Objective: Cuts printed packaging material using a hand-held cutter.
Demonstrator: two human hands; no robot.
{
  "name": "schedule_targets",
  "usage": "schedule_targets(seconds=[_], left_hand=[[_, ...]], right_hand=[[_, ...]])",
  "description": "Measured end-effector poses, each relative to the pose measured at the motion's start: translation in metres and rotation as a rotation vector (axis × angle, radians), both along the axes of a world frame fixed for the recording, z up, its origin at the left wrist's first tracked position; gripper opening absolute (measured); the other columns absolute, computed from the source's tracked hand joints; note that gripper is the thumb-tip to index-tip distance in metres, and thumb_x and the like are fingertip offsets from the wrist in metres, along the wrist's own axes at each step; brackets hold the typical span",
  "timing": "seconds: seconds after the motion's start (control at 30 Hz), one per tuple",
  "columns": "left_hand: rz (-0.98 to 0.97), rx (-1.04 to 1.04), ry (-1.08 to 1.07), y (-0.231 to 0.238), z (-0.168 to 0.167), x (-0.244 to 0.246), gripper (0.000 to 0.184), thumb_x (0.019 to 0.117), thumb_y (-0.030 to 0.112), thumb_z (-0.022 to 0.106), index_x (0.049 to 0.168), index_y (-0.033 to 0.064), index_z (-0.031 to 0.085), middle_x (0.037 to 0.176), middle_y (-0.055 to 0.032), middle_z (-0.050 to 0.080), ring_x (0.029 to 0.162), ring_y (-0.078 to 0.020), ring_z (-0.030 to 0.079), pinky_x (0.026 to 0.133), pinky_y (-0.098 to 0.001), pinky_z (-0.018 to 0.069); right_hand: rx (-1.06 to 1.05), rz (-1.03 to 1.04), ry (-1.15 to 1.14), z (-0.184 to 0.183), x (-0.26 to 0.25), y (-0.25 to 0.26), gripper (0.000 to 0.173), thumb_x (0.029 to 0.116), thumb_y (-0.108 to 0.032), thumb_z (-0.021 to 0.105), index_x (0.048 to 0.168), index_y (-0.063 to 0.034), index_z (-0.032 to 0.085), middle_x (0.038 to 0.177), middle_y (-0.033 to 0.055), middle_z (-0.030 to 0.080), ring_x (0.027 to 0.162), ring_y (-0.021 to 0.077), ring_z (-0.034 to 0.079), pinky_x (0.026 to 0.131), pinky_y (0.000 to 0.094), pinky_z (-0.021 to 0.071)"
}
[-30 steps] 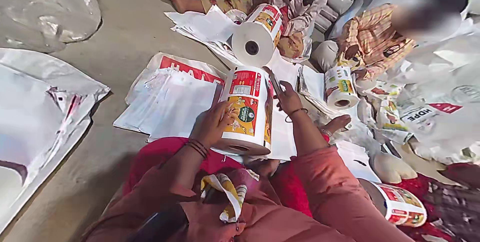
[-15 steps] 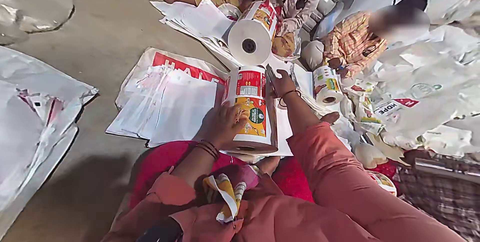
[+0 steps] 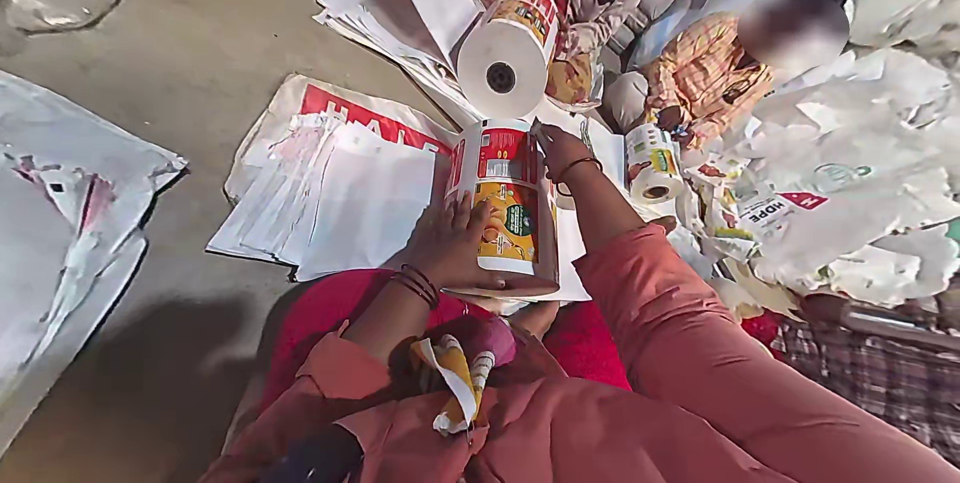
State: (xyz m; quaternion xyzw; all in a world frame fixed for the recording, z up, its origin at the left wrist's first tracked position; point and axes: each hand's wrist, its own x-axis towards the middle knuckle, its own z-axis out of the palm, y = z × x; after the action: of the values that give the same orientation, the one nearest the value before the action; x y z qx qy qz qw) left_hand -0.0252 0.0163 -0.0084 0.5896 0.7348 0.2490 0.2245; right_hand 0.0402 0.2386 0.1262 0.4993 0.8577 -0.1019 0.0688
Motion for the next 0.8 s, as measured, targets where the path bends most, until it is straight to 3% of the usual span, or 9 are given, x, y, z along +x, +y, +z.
schedule_targets(seconds=[0.13, 0.37, 0.43, 0.57, 0.8], left_hand=[[0.011, -0.001, 0.017, 0.0, 0.002, -0.001, 0.138, 0.0588, 0.083, 0.077, 0.166, 0.0233, 0.015, 0.171, -0.0212, 0.008, 0.155, -0.0462, 0.016, 0.12, -0.0667, 0.0209], [-0.012, -0.021, 0.003, 0.0, 0.007, -0.002, 0.141, 0.0584, 0.087, 0.075, 0.166, 0.0209, 0.013, 0.171, -0.0217, 0.006, 0.155, -0.0465, 0.016, 0.121, -0.0662, 0.0201], [-0.04, -0.002, -0.046, -0.002, 0.006, -0.005, 0.136, 0.0645, 0.087, 0.071, 0.166, 0.0174, 0.014, 0.171, -0.0241, 0.006, 0.155, -0.0475, 0.013, 0.12, -0.0674, 0.0196], [-0.035, 0.11, -0.108, 0.001, 0.0, -0.008, 0.099, 0.0917, 0.077, 0.047, 0.164, 0.0141, 0.024, 0.169, -0.0245, 0.016, 0.155, -0.0462, 0.016, 0.12, -0.0686, 0.0189], [-0.007, 0.144, -0.211, 0.0, -0.006, -0.007, 0.081, 0.1018, 0.067, 0.035, 0.164, 0.0167, 0.026, 0.17, -0.0218, 0.016, 0.157, -0.0439, 0.014, 0.118, -0.0719, 0.0174]], right_hand=[[0.002, 0.021, -0.031, 0.002, -0.002, 0.005, 0.053, 0.1073, -0.014, 0.044, 0.159, -0.0172, 0.039, 0.124, 0.0252, 0.066, 0.101, 0.0416, 0.07, 0.088, 0.0616, 0.0552], [-0.015, 0.07, -0.113, 0.002, -0.003, 0.012, 0.047, 0.1088, -0.016, 0.041, 0.155, -0.012, 0.041, 0.121, 0.0266, 0.066, 0.094, 0.0416, 0.07, 0.082, 0.0617, 0.0559], [-0.017, 0.079, -0.13, -0.002, 0.001, 0.008, 0.046, 0.1088, -0.017, 0.04, 0.154, -0.0109, 0.041, 0.118, 0.0268, 0.066, 0.091, 0.0412, 0.07, 0.08, 0.0612, 0.0568], [-0.027, 0.096, -0.156, 0.006, 0.007, -0.008, 0.043, 0.1121, -0.023, 0.035, 0.151, -0.0068, 0.043, 0.122, 0.0267, 0.065, 0.094, 0.0409, 0.07, 0.081, 0.0605, 0.0561], [-0.073, 0.13, -0.243, 0.012, 0.039, -0.057, 0.045, 0.1113, -0.018, 0.037, 0.155, -0.0085, 0.039, 0.121, 0.0273, 0.064, 0.094, 0.0411, 0.07, 0.082, 0.0595, 0.0571]])
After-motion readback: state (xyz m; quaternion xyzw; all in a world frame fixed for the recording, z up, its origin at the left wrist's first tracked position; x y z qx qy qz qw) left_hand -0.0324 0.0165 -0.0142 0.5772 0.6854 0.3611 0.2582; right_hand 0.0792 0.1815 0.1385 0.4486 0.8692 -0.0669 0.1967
